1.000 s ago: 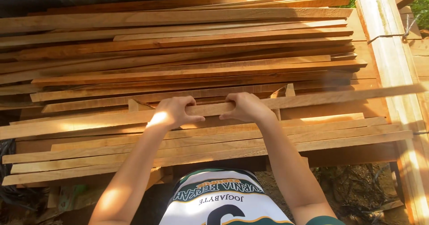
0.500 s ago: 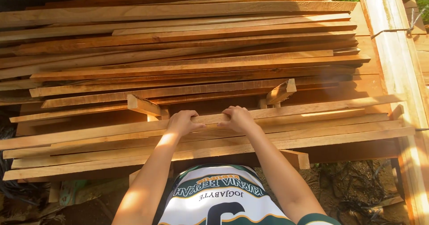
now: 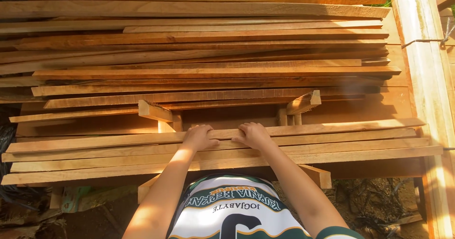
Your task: Organizing and stacking wooden planks on a wooden support structure in an outdoor storage area.
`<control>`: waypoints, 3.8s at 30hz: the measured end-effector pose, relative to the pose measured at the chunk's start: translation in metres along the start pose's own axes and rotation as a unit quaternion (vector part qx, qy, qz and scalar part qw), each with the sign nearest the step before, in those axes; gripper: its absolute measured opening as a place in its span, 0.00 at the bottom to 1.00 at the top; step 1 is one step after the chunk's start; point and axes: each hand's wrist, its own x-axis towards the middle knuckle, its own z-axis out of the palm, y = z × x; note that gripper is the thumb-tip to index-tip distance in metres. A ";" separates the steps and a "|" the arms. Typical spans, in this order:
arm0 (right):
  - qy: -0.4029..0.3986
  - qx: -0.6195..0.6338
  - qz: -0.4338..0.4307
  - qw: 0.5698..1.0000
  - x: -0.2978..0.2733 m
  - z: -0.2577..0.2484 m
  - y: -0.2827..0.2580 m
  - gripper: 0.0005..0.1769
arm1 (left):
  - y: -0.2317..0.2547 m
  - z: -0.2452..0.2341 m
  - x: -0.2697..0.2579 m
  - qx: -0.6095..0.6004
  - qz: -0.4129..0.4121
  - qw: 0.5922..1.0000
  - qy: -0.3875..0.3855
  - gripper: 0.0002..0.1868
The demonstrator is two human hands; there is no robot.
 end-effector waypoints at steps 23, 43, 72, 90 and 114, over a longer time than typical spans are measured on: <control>0.091 0.032 0.005 0.995 -0.008 0.027 -0.005 0.27 | -0.008 0.026 0.007 0.070 -0.016 0.997 0.000 0.43; 0.034 0.026 -0.002 0.999 0.001 0.031 0.008 0.28 | -0.007 0.015 0.004 0.051 -0.039 0.998 -0.024 0.40; 0.037 0.014 -0.079 0.996 0.003 0.010 -0.018 0.28 | -0.017 0.032 0.030 0.096 -0.006 0.995 -0.018 0.39; -0.099 0.011 -0.006 0.995 0.013 0.013 -0.016 0.38 | 0.001 0.021 -0.009 0.054 -0.015 0.997 -0.056 0.37; -0.005 -0.072 0.135 0.988 0.049 0.031 -0.025 0.42 | -0.028 0.020 0.025 0.054 -0.066 0.992 0.089 0.36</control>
